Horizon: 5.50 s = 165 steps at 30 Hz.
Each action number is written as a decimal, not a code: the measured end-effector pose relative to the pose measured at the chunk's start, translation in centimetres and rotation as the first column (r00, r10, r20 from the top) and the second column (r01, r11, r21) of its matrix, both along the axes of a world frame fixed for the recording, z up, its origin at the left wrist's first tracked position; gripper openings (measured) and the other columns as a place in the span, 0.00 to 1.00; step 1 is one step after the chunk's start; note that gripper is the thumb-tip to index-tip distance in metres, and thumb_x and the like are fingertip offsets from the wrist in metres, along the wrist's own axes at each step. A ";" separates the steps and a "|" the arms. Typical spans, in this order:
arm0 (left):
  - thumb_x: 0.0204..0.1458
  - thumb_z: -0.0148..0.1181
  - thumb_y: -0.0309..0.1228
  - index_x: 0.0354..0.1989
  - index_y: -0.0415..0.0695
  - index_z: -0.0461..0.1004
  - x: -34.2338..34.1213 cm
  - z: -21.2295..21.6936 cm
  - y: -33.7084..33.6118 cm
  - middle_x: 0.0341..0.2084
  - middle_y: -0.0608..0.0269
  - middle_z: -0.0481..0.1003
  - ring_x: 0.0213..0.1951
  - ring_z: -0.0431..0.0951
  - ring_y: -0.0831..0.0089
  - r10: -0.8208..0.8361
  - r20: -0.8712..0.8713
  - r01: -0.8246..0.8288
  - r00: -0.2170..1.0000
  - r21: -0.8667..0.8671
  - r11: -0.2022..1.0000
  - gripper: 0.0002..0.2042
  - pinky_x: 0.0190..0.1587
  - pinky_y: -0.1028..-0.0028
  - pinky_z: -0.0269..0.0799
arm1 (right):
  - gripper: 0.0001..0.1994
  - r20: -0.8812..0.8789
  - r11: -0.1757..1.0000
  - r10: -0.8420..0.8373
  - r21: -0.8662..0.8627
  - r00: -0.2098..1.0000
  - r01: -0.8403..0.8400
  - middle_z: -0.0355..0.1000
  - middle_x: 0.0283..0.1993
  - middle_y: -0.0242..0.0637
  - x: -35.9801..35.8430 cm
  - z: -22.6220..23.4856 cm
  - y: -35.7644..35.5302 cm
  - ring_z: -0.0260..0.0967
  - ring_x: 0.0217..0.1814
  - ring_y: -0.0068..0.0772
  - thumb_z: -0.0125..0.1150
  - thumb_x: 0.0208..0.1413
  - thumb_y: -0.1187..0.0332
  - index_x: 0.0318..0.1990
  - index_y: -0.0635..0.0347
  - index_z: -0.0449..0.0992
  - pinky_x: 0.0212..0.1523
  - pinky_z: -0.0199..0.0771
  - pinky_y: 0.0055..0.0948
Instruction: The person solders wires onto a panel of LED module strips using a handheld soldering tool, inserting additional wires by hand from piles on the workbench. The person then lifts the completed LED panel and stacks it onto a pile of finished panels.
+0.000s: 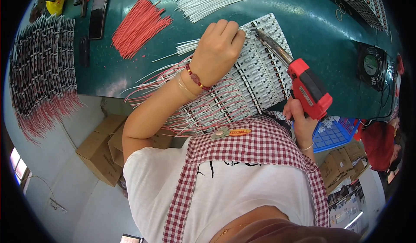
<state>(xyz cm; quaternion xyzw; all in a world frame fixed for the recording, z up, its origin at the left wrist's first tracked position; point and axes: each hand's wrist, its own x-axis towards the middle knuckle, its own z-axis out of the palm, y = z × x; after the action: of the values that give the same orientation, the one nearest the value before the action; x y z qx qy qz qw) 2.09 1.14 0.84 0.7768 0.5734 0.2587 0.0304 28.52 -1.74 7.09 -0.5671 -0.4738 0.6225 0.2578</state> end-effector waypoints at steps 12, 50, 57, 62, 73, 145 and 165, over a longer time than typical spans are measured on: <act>0.41 0.56 0.21 0.36 0.38 0.75 0.3 0.0 -0.2 0.27 0.61 0.65 0.31 0.68 0.66 -0.005 0.005 0.005 1.000 0.011 1.000 0.11 0.34 0.70 0.65 | 0.16 0.009 0.985 0.051 0.163 0.999 -0.052 0.63 0.19 0.33 -0.3 0.1 0.0 0.60 0.17 0.22 0.55 0.62 0.67 0.50 0.72 0.68 0.23 0.66 0.25; 0.42 0.57 0.23 0.38 0.38 0.76 0.8 0.1 -1.0 0.28 0.62 0.67 0.32 0.68 0.65 -0.031 -0.035 0.031 0.999 -0.003 1.000 0.12 0.36 0.68 0.63 | 0.20 -0.041 0.993 0.025 0.115 0.999 -0.021 0.62 0.19 0.32 1.3 -0.6 -0.8 0.58 0.17 0.22 0.56 0.61 0.66 0.55 0.72 0.65 0.24 0.66 0.26; 0.42 0.56 0.23 0.39 0.39 0.76 0.6 0.3 -0.9 0.28 0.63 0.68 0.32 0.69 0.66 -0.008 -0.026 0.009 1.000 0.052 0.999 0.13 0.37 0.68 0.63 | 0.22 -0.066 0.991 0.007 0.131 0.998 0.001 0.62 0.19 0.33 1.3 -0.5 -1.1 0.58 0.17 0.21 0.57 0.61 0.64 0.55 0.72 0.65 0.23 0.66 0.25; 0.42 0.57 0.22 0.39 0.39 0.76 1.1 0.2 -1.6 0.28 0.63 0.68 0.31 0.68 0.67 -0.044 0.029 0.043 0.999 0.031 0.999 0.13 0.35 0.69 0.62 | 0.13 -0.088 0.996 0.012 0.088 0.996 -0.004 0.65 0.22 0.33 2.1 -0.6 -1.6 0.61 0.20 0.20 0.57 0.60 0.69 0.46 0.69 0.69 0.24 0.66 0.23; 0.41 0.57 0.22 0.38 0.38 0.77 1.5 0.0 -1.6 0.27 0.63 0.67 0.31 0.68 0.67 -0.050 0.025 0.050 0.998 -0.002 0.999 0.13 0.35 0.69 0.63 | 0.03 -0.005 0.998 0.049 0.028 0.999 -0.048 0.71 0.27 0.30 2.7 -1.2 -2.0 0.67 0.27 0.20 0.59 0.58 0.74 0.36 0.64 0.74 0.28 0.68 0.22; 0.43 0.56 0.26 0.39 0.40 0.76 2.5 1.0 -2.3 0.29 0.63 0.66 0.34 0.67 0.68 -0.036 -0.179 0.023 0.983 -0.075 0.997 0.13 0.38 0.67 0.61 | 0.23 -0.109 0.999 -0.004 0.049 0.994 0.010 0.64 0.22 0.33 2.7 -0.3 -2.6 0.59 0.20 0.22 0.57 0.61 0.61 0.57 0.70 0.64 0.25 0.65 0.24; 0.42 0.56 0.24 0.39 0.38 0.75 2.6 0.5 -2.4 0.29 0.62 0.65 0.33 0.66 0.66 -0.049 -0.099 0.046 0.994 -0.033 0.998 0.13 0.36 0.68 0.61 | 0.20 -0.054 0.994 0.024 0.104 0.998 -0.018 0.64 0.21 0.34 2.5 -0.8 -2.9 0.59 0.20 0.22 0.56 0.62 0.64 0.56 0.70 0.65 0.26 0.66 0.25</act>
<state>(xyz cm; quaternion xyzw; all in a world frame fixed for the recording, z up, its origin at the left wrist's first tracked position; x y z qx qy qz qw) 4.65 -1.23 1.32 0.8015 0.5595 0.2099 0.0196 30.99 -4.63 6.29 -0.5305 -0.5041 0.6152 0.2932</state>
